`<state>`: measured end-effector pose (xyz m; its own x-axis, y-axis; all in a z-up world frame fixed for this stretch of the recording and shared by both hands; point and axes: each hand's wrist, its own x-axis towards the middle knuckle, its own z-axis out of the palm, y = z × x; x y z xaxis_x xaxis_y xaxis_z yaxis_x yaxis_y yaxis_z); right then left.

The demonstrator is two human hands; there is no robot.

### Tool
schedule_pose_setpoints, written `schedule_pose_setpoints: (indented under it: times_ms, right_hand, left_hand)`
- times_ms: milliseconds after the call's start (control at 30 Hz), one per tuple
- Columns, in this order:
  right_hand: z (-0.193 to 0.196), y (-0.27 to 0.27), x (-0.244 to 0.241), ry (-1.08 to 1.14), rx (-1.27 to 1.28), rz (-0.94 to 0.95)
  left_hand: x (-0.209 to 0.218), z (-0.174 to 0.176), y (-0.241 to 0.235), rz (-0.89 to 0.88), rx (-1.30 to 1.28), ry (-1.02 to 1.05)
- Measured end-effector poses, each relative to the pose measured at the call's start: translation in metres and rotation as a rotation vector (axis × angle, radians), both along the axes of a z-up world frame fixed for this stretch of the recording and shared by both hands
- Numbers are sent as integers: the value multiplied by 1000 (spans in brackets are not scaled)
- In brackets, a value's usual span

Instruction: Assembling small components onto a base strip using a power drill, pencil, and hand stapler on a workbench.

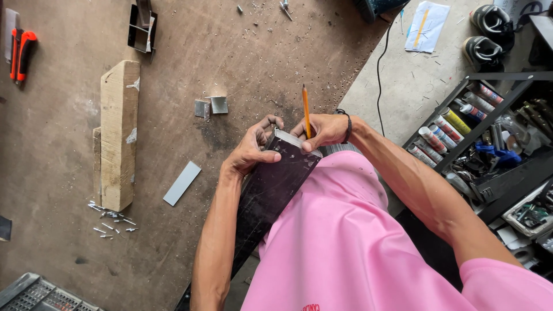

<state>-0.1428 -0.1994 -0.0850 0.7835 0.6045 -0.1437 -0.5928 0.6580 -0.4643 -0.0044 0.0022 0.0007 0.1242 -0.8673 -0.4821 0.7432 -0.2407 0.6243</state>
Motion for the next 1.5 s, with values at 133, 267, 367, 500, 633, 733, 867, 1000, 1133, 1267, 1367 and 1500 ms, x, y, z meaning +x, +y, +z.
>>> schedule_pose_setpoints:
  times_ms: [133,267,367,500,633,733,867,1000,1133,1267,1367,1500]
  right_hand:
    - [12,-3,2,-1,-11,-6]
    - [17,-3,4,-5,-25,-13]
    - [31,-6,8,-11,-36,-9]
    - [24,-5,9,-12,-29,-8]
    - [15,0,12,14,-123,-27]
    - [43,0,22,26,-199,-43]
    - [31,0,22,63,-262,-49]
    - [30,3,22,86,-278,-31]
    - [25,-14,19,-16,-639,-212]
    - [91,-41,13,-181,-955,-819]
    - [147,-28,-16,-301,-1165,-859]
    - [205,17,-17,-262,-1185,-681]
  left_hand:
    - [2,-1,-1,1,-11,3]
    - [3,-6,0,2,-6,-2]
    - [2,0,0,0,-5,-2]
    - [3,4,-2,0,-2,-4]
    - [2,7,-1,16,4,19]
    - [1,1,1,19,10,25]
    - [1,5,0,21,4,19]
    - [-1,-10,7,25,4,19]
    - [1,-14,8,8,-17,37]
    - [0,-16,10,23,-58,14]
    - [-3,-29,13,36,-73,12]
    - [1,-7,9,53,-90,14]
